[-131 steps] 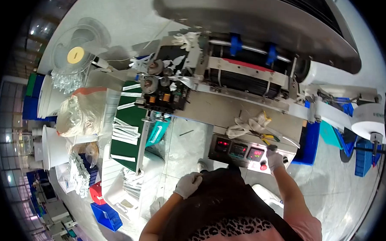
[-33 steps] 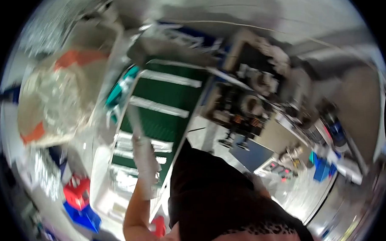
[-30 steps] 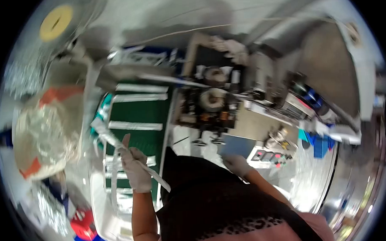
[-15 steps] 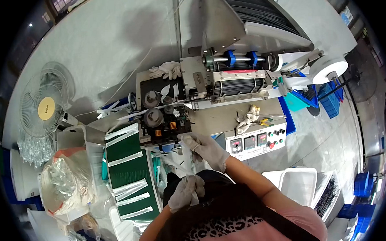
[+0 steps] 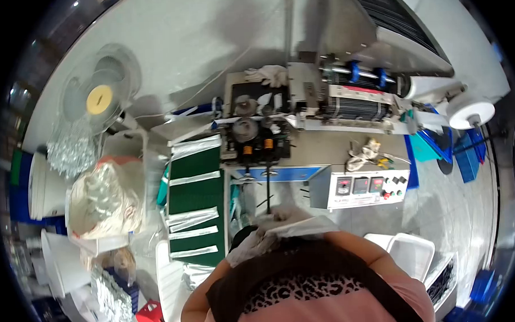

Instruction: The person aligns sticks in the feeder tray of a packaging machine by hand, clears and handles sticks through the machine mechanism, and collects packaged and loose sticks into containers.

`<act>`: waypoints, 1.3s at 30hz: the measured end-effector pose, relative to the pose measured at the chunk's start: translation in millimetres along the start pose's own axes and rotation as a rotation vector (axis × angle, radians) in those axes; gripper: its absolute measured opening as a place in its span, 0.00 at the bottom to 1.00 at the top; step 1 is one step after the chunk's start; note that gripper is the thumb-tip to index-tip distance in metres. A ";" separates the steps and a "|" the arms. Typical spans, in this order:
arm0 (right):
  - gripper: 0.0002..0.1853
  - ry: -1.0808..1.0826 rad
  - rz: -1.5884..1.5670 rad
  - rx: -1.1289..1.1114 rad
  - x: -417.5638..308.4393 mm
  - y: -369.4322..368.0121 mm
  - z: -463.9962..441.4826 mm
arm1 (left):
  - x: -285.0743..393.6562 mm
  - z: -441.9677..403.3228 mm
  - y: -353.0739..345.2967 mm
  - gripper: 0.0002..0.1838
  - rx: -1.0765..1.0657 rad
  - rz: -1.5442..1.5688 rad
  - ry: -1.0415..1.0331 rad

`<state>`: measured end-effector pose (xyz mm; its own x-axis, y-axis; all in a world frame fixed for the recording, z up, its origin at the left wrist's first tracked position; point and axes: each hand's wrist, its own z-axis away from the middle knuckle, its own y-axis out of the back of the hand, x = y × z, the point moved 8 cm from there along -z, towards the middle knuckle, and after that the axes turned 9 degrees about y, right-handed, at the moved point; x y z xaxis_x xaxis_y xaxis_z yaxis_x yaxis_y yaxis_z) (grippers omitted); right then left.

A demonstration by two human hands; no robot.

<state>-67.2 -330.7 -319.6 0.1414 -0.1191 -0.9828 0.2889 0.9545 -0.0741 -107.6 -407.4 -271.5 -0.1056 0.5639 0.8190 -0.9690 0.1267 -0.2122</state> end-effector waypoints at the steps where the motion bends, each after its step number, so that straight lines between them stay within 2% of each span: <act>1: 0.16 0.026 -0.002 0.046 -17.4 8.5 -11.6 | -3.9 -4.8 10.1 0.18 -0.074 0.210 -0.110; 2: 0.18 0.052 -0.002 0.092 -34.7 17.1 -23.1 | -3.7 -4.8 20.5 0.18 -0.060 0.210 -0.126; 3: 0.20 0.104 -0.098 0.202 -85.2 26.6 -28.5 | -3.3 -4.9 24.2 0.17 -0.126 0.149 -0.114; 4: 0.22 -0.027 -0.064 0.194 -114.9 29.8 -34.8 | -4.3 -2.6 27.8 0.18 -0.187 0.091 -0.098; 5: 0.20 -0.008 -0.139 0.223 -117.9 28.9 -43.6 | -2.9 -2.1 35.4 0.18 -0.158 0.096 -0.110; 7: 0.19 0.033 -0.061 0.244 -123.0 23.8 -62.6 | 11.1 6.8 51.3 0.19 -0.070 0.001 -0.296; 9: 0.17 0.063 0.140 0.395 -152.8 31.1 -69.4 | -7.4 6.1 75.4 0.17 -0.003 -0.157 -0.154; 11: 0.18 0.502 -0.179 0.679 -137.4 102.8 -74.8 | -9.4 24.8 108.9 0.14 0.131 -0.109 -0.183; 12: 0.16 0.508 0.002 0.908 -150.6 131.1 -66.1 | -11.2 34.6 134.8 0.12 0.217 -0.182 -0.245; 13: 0.14 0.601 -0.097 0.886 -161.4 148.9 -67.1 | -13.3 44.8 161.2 0.11 0.309 -0.258 -0.300; 14: 0.12 0.691 -0.197 0.856 -172.1 166.8 -68.6 | -15.8 74.1 206.9 0.13 0.625 -0.264 -0.348; 15: 0.12 0.671 -0.338 0.896 -173.9 167.2 -64.2 | -22.2 108.3 249.7 0.15 0.946 -0.256 -0.363; 16: 0.12 0.651 -0.344 0.917 -173.5 160.0 -65.5 | -43.6 139.0 280.7 0.14 1.080 0.650 0.067; 17: 0.11 0.628 -0.346 0.939 -171.7 153.4 -65.9 | -63.6 167.2 323.1 0.15 1.205 0.699 -0.407; 18: 0.13 0.538 -0.276 0.980 -163.4 149.3 -67.4 | -57.7 194.4 344.9 0.17 1.280 0.986 -0.580; 19: 0.13 0.534 -0.265 0.974 -155.6 143.2 -74.0 | -60.0 224.5 366.1 0.19 1.539 0.687 -0.338; 21: 0.15 0.431 -0.227 1.059 -137.0 124.8 -85.4 | -22.2 263.8 382.6 0.21 1.801 0.752 -0.549; 22: 0.21 0.339 -0.217 1.098 -135.4 109.9 -92.9 | -42.7 272.0 423.5 0.19 1.763 0.675 -0.561; 23: 0.21 0.336 -0.220 1.115 -140.3 95.2 -100.5 | -67.9 286.0 467.8 0.19 1.721 0.596 -0.572; 25: 0.22 0.382 -0.107 1.003 -159.3 66.2 -124.0 | -65.0 325.3 507.2 0.18 1.895 0.431 -0.672; 26: 0.27 0.371 -0.092 1.010 -164.9 54.8 -131.7 | -51.1 345.2 515.5 0.17 2.097 0.187 -0.570; 27: 0.27 0.371 -0.101 1.022 -165.5 51.4 -134.6 | -31.7 362.2 518.0 0.15 2.279 -0.076 -0.459; 28: 0.28 0.330 -0.003 1.070 -165.5 49.4 -134.5 | -21.0 372.9 528.4 0.14 2.367 -0.210 -0.206; 29: 0.28 0.284 0.096 1.122 -163.2 47.8 -132.3 | -24.0 381.6 560.5 0.19 2.313 -0.378 -0.041; 31: 0.27 0.284 0.143 1.191 -172.5 38.5 -134.1 | -43.0 368.5 604.9 0.30 2.145 -0.580 0.423; 32: 0.25 0.176 0.156 1.269 -149.7 54.2 -124.3 | -51.7 358.7 626.6 0.30 2.051 -0.683 0.514; 33: 0.23 0.130 0.105 1.293 -131.8 65.3 -118.2 | -61.4 359.9 641.5 0.29 1.984 -0.728 0.477; 34: 0.22 0.111 0.035 1.271 -125.8 67.4 -118.8 | -68.9 359.5 658.3 0.28 1.928 -0.741 0.376; 35: 0.22 0.127 -0.029 1.357 -122.7 65.5 -114.6 | -75.5 361.6 677.3 0.28 1.879 -0.712 0.229; 36: 0.22 0.154 -0.092 1.337 -132.7 62.8 -120.5 | -82.4 367.3 701.1 0.27 1.817 -0.637 0.035; 38: 0.24 0.219 -0.165 1.289 -146.7 61.8 -126.0 | -92.6 387.0 743.8 0.26 1.548 -0.276 -0.531; 39: 0.25 0.258 -0.175 1.234 -146.8 65.8 -128.5 | -100.1 401.1 764.2 0.26 1.298 -0.052 -0.854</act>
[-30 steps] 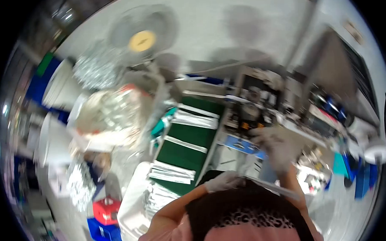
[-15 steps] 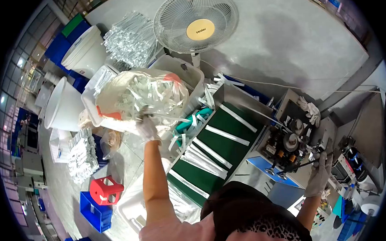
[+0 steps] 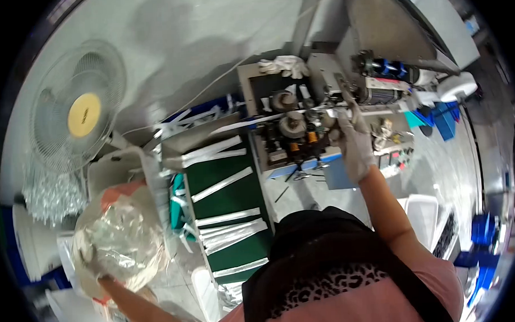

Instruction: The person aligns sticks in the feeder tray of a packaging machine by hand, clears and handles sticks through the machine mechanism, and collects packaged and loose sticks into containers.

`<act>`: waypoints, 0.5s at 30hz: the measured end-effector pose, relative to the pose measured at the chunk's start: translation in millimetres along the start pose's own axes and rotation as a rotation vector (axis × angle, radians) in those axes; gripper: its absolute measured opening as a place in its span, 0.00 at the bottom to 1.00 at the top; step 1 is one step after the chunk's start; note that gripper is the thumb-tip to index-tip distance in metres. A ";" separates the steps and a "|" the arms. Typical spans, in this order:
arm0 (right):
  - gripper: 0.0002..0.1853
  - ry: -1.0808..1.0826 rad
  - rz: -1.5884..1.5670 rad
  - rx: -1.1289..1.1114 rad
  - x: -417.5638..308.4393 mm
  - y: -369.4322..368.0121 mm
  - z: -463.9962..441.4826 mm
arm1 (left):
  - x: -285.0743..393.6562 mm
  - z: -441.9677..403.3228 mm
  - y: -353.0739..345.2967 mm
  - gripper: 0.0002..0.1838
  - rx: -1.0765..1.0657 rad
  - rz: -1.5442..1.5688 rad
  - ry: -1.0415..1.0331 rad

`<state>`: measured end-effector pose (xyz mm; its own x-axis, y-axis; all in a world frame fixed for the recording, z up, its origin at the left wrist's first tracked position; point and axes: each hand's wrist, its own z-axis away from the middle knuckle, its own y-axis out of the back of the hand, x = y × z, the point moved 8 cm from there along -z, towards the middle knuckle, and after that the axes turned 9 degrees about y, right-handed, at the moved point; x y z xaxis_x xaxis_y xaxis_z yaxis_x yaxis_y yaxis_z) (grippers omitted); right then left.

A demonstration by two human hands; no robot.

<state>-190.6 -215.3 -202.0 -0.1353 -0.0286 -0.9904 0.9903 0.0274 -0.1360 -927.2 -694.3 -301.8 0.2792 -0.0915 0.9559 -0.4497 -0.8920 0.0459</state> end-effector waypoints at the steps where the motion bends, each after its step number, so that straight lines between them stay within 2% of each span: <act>1: 0.25 0.041 -0.002 -0.008 1.1 6.3 -5.4 | 12.5 2.8 9.5 0.22 0.278 -0.228 0.124; 2: 0.26 0.086 -0.005 -0.023 0.0 8.7 -7.6 | 26.4 11.5 16.2 0.19 0.520 -0.418 0.306; 4: 0.26 0.101 -0.036 -0.004 -2.6 15.8 -10.2 | 147.6 53.9 -63.7 0.15 0.906 -1.449 0.652; 5: 0.26 0.109 -0.071 0.026 -4.5 19.7 -10.3 | 163.5 67.6 -90.0 0.15 0.903 -1.446 0.649; 7: 0.24 0.112 -0.148 0.068 -6.2 27.2 -10.8 | 231.1 95.6 -158.2 0.13 1.023 -1.102 -0.321; 8: 0.24 0.119 -0.152 0.077 -4.9 32.2 -12.4 | 213.7 98.8 -175.8 0.12 0.881 -1.178 -0.093; 9: 0.22 0.095 -0.208 0.094 1.2 37.7 -14.1 | 212.0 119.5 -220.8 0.10 0.644 -0.519 -0.483; 10: 0.21 0.071 -0.263 0.109 7.7 43.1 -15.8 | 202.3 141.2 -272.8 0.09 0.564 -0.571 -0.250; 11: 0.17 0.032 -0.347 0.119 15.2 46.7 -17.0 | 114.1 156.9 -309.6 0.14 0.193 -0.334 -0.028; 12: 0.17 0.035 -0.350 0.121 19.7 50.8 -16.8 | 140.1 187.0 -389.7 0.15 -0.214 -0.192 -0.004; 13: 0.17 -0.036 -0.500 0.135 29.8 53.0 -15.6 | 164.7 228.0 -467.2 0.18 -0.608 -0.054 0.098; 14: 0.16 -0.106 -0.649 0.148 36.4 55.0 -13.8 | 190.0 264.9 -517.8 0.22 -0.818 0.068 0.254; 15: 0.17 -0.146 -0.721 0.141 38.4 55.5 -10.3 | 195.7 292.3 -548.6 0.25 -0.916 0.146 0.343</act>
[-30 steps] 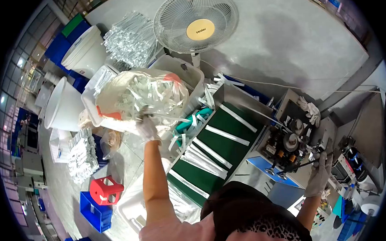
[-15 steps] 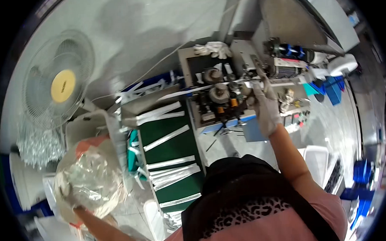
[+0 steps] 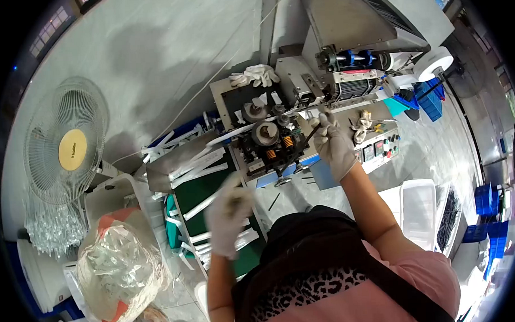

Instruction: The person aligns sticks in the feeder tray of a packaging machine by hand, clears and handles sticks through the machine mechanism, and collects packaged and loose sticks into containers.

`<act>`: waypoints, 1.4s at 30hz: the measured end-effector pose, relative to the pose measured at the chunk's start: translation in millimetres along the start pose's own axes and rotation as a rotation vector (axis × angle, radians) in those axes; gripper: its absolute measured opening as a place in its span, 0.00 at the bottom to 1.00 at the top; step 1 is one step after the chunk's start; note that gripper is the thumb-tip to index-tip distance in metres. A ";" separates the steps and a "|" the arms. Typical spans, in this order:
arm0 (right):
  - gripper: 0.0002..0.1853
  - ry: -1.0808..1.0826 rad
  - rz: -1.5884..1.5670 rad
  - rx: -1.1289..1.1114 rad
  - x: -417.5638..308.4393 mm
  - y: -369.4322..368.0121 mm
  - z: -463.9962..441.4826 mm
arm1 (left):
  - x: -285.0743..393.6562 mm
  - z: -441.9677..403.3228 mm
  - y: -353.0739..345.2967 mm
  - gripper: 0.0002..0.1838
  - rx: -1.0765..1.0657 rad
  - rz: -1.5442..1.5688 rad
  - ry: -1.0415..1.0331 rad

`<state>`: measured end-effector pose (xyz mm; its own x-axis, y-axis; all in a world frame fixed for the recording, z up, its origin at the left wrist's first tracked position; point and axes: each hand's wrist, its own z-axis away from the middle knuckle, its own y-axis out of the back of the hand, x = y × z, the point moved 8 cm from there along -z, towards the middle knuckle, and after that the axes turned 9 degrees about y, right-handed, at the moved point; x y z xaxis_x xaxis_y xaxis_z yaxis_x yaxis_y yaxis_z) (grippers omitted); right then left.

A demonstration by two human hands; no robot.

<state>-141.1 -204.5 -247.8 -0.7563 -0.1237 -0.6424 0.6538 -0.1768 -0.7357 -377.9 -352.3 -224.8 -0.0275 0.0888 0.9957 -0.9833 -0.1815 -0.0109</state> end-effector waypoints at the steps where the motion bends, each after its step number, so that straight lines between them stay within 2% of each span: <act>1: 0.17 0.014 -0.005 0.003 -1.9 4.2 2.4 | 0.2 -2.8 -32.2 0.26 -0.144 0.138 0.056; 2: 0.16 -0.032 -0.009 -0.007 0.7 9.3 5.3 | 0.2 -4.4 -64.4 0.26 -0.278 0.268 0.131; 3: 0.16 -0.074 -0.012 -0.016 2.5 15.5 8.3 | 7.6 -4.0 -76.8 0.24 -0.270 0.216 0.072; 5: 0.16 -0.136 -0.040 -0.006 6.6 36.6 15.9 | 7.1 0.0 -98.3 0.21 -0.230 0.359 0.239; 6: 0.16 -0.164 -0.107 0.029 8.1 46.7 20.9 | 7.2 1.0 -106.4 0.21 -0.263 0.351 0.236; 9: 0.13 -0.163 -0.060 0.127 9.6 101.1 38.5 | -8.9 7.4 -131.2 0.20 -0.477 0.370 0.308; 11: 0.09 -0.184 -0.096 0.177 0.5 122.4 56.8 | -26.1 21.5 -160.7 0.16 -0.739 0.409 0.399; 13: 0.06 -0.196 -0.024 0.270 -9.3 153.4 69.0 | -28.5 31.7 -180.6 0.16 -0.749 0.377 0.462; 16: 0.09 -0.258 -0.056 0.280 -26.6 178.8 75.5 | -47.8 43.9 -215.1 0.14 -0.804 0.306 0.634; 18: 0.13 -0.519 -0.022 0.028 -35.5 165.3 83.7 | -50.3 38.7 -243.1 0.15 -0.822 0.227 0.621; 19: 0.16 -0.535 0.104 -0.030 -46.6 165.6 84.4 | -52.7 36.8 -259.6 0.16 -0.841 0.160 0.611; 21: 0.16 -0.504 0.188 -0.056 -76.3 187.0 77.2 | -64.0 35.3 -286.6 0.19 -0.827 0.184 0.641; 22: 0.16 -0.360 0.309 0.015 -102.6 208.5 66.3 | -70.9 26.7 -294.5 0.20 -0.773 0.102 0.581; 23: 0.18 -0.319 0.395 0.066 -133.2 231.7 54.1 | -76.1 21.5 -308.2 0.21 -0.709 0.026 0.519; 24: 0.18 -0.264 0.534 0.163 -172.0 257.0 41.0 | -86.4 19.1 -313.1 0.20 -0.421 -0.024 0.605; 25: 0.18 -0.216 0.672 0.256 -211.0 281.9 28.9 | -98.2 22.7 -328.1 0.20 -0.401 -0.016 0.623; 26: 0.17 -0.119 0.767 0.249 -242.8 314.8 10.5 | -118.0 22.3 -326.0 0.19 -0.243 -0.069 0.635; 27: 0.18 -0.017 0.834 0.351 -282.5 339.8 -5.7 | -135.1 26.0 -323.8 0.17 -0.073 -0.122 0.653; 28: 0.18 0.071 0.912 0.436 -320.0 362.3 -24.0 | -147.3 35.2 -333.9 0.16 -0.034 -0.172 0.688; 29: 0.21 0.169 1.278 0.336 -361.7 381.5 -45.6 | -152.7 42.8 -347.9 0.16 -0.084 -0.196 0.677; 30: 0.22 0.126 1.258 0.209 -383.4 413.2 -76.6 | -173.2 58.9 -360.6 0.17 -0.139 -0.171 0.789; 31: 0.19 0.098 1.352 0.122 -406.7 453.2 -112.4 | -174.3 68.9 -371.0 0.17 -0.155 -0.307 0.710; 32: 0.20 0.142 1.270 0.353 -429.4 479.2 -135.3 | -173.5 81.0 -384.1 0.17 -0.209 -0.255 0.775; 33: 0.23 0.104 1.273 0.420 -455.9 540.4 -153.8 | -187.7 94.6 -388.6 0.16 -0.210 -0.297 0.704; 34: 0.23 0.095 1.436 0.480 -482.5 584.3 -166.5 | -191.7 102.8 -389.5 0.16 -0.172 -0.273 0.750; 35: 0.22 0.072 1.433 0.657 -488.7 595.5 -154.7 | -194.8 110.5 -391.8 0.15 -0.145 -0.247 0.789; 37: 0.20 0.005 1.352 0.533 -467.3 672.3 -136.2 | -217.1 124.7 -386.6 0.14 -0.041 -0.244 0.766; 38: 0.17 -0.033 1.188 0.550 -432.9 712.6 -112.4 | -228.4 131.5 -379.6 0.14 0.009 -0.299 0.839; 39: 0.14 -0.158 1.767 -0.055 -404.3 811.8 -116.4 | -241.2 140.6 -372.8 0.15 0.058 -0.352 0.914; 40: 0.14 -0.419 1.529 0.246 -332.9 705.5 -49.5 | -260.7 150.3 -365.3 0.16 0.106 -0.397 0.934; 41: 0.15 -0.455 1.374 0.036 -273.4 671.1 -7.0 | -272.2 156.8 -361.7 0.16 0.120 -0.386 0.943; 42: 0.11 -0.489 1.088 0.207 -219.6 687.5 31.4 | -283.1 160.0 -356.8 0.16 0.165 -0.369 0.925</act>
<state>473.7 -329.6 -605.8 0.2287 -0.6528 -0.7222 0.9712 0.1017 0.2157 9.5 -469.4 -487.9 0.0756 0.8789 0.4710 -0.9232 -0.1168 0.3660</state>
